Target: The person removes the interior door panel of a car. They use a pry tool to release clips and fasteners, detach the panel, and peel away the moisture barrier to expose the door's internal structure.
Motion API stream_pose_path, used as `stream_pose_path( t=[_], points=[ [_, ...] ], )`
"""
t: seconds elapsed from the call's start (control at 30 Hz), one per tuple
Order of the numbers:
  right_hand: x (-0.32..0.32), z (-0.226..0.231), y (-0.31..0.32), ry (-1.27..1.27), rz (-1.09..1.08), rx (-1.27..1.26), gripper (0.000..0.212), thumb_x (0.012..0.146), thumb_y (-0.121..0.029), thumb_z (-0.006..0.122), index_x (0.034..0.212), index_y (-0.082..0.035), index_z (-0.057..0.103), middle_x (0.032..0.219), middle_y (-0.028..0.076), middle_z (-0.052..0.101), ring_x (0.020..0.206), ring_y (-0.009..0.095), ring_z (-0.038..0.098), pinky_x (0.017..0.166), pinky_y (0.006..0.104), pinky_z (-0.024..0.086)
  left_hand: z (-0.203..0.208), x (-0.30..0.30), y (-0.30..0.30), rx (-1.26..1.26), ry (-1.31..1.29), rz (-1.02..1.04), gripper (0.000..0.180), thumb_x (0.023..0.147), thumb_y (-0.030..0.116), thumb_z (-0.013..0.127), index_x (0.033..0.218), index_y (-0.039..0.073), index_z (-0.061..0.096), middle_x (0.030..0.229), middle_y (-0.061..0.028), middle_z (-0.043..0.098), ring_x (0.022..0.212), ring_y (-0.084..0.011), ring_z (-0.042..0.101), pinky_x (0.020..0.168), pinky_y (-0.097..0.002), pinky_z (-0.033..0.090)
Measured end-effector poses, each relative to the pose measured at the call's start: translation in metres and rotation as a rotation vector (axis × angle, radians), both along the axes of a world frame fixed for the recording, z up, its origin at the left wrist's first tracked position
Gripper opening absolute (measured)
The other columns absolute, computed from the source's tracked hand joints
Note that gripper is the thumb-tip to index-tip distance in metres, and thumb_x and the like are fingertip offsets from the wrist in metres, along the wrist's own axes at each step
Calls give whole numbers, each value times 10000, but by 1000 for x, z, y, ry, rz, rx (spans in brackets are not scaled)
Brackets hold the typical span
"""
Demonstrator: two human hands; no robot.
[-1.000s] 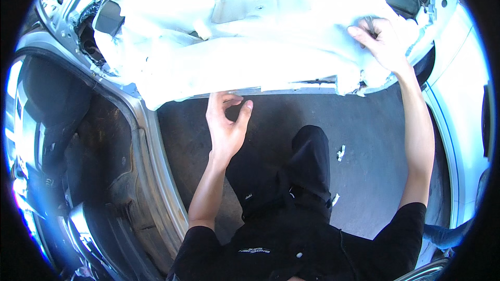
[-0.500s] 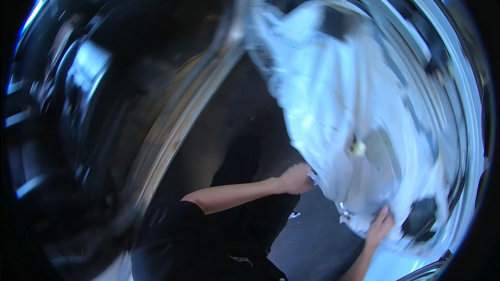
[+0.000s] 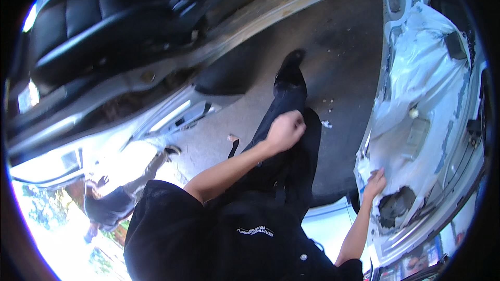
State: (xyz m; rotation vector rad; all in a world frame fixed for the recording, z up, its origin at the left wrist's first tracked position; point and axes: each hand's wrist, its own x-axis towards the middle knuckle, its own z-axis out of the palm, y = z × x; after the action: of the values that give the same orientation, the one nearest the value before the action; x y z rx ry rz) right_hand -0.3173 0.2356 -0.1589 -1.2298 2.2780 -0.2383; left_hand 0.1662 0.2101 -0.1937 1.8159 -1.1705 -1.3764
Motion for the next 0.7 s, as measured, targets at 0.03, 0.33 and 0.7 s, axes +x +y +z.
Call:
stream_pose_path(
  t=[0.03, 0.33, 0.7],
  points=[
    [0, 0, -1, -82, 32, -47, 681, 1194, -478, 448, 768, 6, 667, 587, 39, 552, 522, 153, 521, 525, 370, 401, 4, 13, 25, 96, 12, 94, 169, 936, 126, 716, 993, -33, 717, 897, -197, 760, 824, -330, 769, 773, -424, 605],
    [83, 13, 13, -845, -580, 401, 576, 1166, -573, 459, 867, -103, 603, 610, 7, 455, 609, 143, 542, 623, 351, 549, 13, 78, 298, 502, -20, 639, 288, 924, 208, 742, 1027, -59, 772, 909, -188, 806, 849, -309, 799, 809, -410, 617],
    [120, -39, 63, -383, -227, 255, 481, 1146, -552, 525, 932, -127, 596, 634, -48, 383, 491, 102, 377, 466, 308, 409, -40, 136, 544, 560, -30, 801, 291, 903, 213, 739, 1017, -53, 774, 882, -189, 807, 764, -275, 795, 768, -399, 622]
  ],
)
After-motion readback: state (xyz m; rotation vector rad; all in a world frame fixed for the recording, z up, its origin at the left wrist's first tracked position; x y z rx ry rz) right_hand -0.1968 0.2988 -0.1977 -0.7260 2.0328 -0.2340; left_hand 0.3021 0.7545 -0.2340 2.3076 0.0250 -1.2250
